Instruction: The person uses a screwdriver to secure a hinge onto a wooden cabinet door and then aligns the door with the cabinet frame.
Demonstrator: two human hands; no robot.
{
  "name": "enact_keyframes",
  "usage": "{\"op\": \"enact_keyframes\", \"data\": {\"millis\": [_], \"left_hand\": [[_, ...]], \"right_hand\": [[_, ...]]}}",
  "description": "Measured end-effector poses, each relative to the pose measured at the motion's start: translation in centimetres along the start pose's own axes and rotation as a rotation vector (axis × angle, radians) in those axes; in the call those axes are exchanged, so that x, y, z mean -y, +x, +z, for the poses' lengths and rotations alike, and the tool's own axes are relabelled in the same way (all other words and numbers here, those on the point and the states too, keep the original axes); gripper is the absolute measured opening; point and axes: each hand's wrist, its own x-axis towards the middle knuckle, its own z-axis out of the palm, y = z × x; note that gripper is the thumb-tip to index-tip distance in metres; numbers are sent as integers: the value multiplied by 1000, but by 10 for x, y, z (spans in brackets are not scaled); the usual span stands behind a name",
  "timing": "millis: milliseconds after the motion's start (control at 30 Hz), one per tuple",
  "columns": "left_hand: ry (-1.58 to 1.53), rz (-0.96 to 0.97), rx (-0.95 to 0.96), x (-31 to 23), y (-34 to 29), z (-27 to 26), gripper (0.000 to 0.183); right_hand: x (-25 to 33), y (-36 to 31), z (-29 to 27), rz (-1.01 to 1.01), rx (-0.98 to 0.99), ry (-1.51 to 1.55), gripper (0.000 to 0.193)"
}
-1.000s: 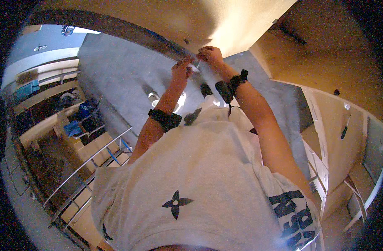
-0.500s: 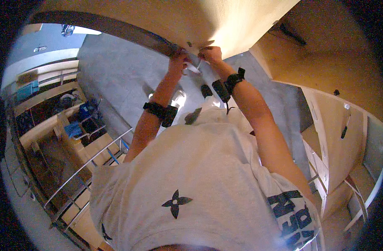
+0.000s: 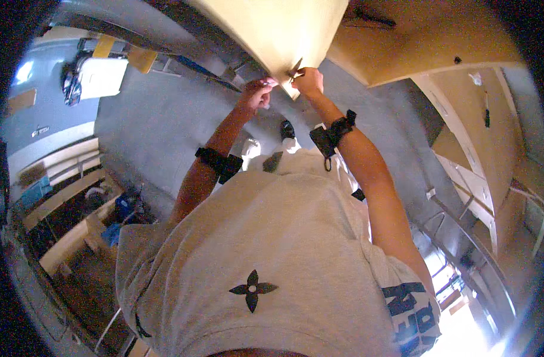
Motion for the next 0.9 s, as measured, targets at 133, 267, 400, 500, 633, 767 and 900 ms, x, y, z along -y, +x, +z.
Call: {"op": "enact_keyframes", "data": {"millis": [133,267,400,500,633,767,900], "left_hand": [[-7,-31,98,3,1,36,28],[-83,-98,232,5,-4,67,31],[-48,-96,285,2,3,97,28],[-116,-55,259,2,17,115,23],[-105,-21,366,5,35,143,24],[-74,23,394,4,56,172,28],[-92,48,397,7,66,183,30]], "right_hand": [[-7,-40,-29,148,-32,170,23],[-24,-67,-54,-147,67,123,25],[-44,-77,-96,-31,198,-36,23],[-57,-91,-130,-235,12,30,23],[-64,-111,-173,-262,-221,65,20],[-61,-108,-191,-234,-285,37,21],[-62,-105,-197,-281,-336,-63,25]]}}
